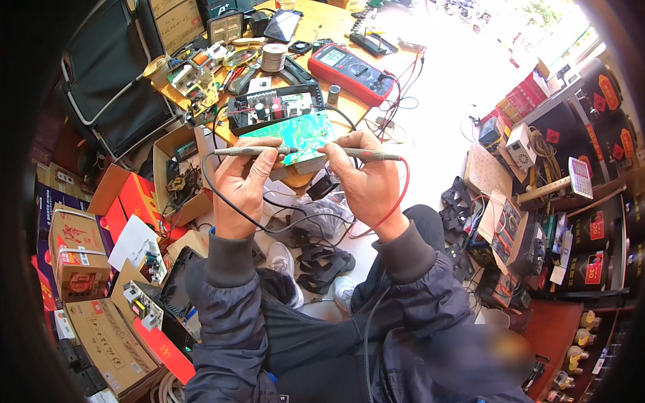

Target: The person uses multimeter probes to test points on a small circuit board, then moves outside to plug the board into a power source and continues testing with the multimeter. The person handles the circuit board, multimeter, and power cord throughout.

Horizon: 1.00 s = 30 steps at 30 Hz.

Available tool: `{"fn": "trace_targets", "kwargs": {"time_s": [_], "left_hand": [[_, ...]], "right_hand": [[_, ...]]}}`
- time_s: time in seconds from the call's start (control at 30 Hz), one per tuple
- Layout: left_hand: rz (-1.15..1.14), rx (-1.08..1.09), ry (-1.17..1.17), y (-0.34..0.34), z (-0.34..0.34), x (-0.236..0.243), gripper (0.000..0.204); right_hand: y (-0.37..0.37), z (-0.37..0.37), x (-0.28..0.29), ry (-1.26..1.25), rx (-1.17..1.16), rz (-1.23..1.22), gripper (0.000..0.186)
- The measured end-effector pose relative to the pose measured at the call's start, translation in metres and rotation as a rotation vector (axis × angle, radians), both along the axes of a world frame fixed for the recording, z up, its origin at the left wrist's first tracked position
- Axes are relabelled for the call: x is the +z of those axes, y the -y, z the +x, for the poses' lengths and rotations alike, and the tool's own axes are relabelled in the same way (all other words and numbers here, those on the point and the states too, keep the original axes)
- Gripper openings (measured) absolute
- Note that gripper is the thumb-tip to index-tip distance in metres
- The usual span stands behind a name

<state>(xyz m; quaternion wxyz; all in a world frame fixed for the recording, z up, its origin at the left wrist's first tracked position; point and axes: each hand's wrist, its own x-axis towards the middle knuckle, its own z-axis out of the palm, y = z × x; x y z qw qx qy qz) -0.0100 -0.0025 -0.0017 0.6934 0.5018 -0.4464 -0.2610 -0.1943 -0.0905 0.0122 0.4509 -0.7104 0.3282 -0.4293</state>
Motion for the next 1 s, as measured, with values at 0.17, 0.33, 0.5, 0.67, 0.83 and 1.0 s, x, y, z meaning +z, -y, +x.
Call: {"fn": "trace_targets", "kwargs": {"time_s": [0.17,0.33,0.5,0.67,0.83,1.0], "left_hand": [[-0.01,0.007,0.029,0.0007,0.0007,-0.0009,0.015],[-0.007,-0.004,-0.01,0.0002,-0.0005,-0.0007,0.016],[-0.005,-0.001,0.012,0.0005,0.0001,0.0003,0.016],[-0.006,0.007,0.032,-0.0003,0.0001,0.0014,0.016],[-0.004,0.005,0.029,0.0005,0.0007,-0.0002,0.017],[-0.005,0.016,0.058,-0.0003,0.0011,0.001,0.017]], "right_hand": [[0.0009,-0.0007,0.0012,-0.025,0.009,-0.013,0.017],[0.0021,-0.0007,0.0007,-0.066,0.007,-0.062,0.018],[0.001,-0.0014,0.0013,-0.052,0.013,-0.012,0.019],[0.0012,-0.0023,0.0028,-0.113,-0.006,-0.051,0.021],[-0.0001,-0.0007,0.0015,-0.082,-0.013,-0.057,0.023],[-0.0011,-0.0012,0.0032,-0.079,-0.007,-0.04,0.022]]}}
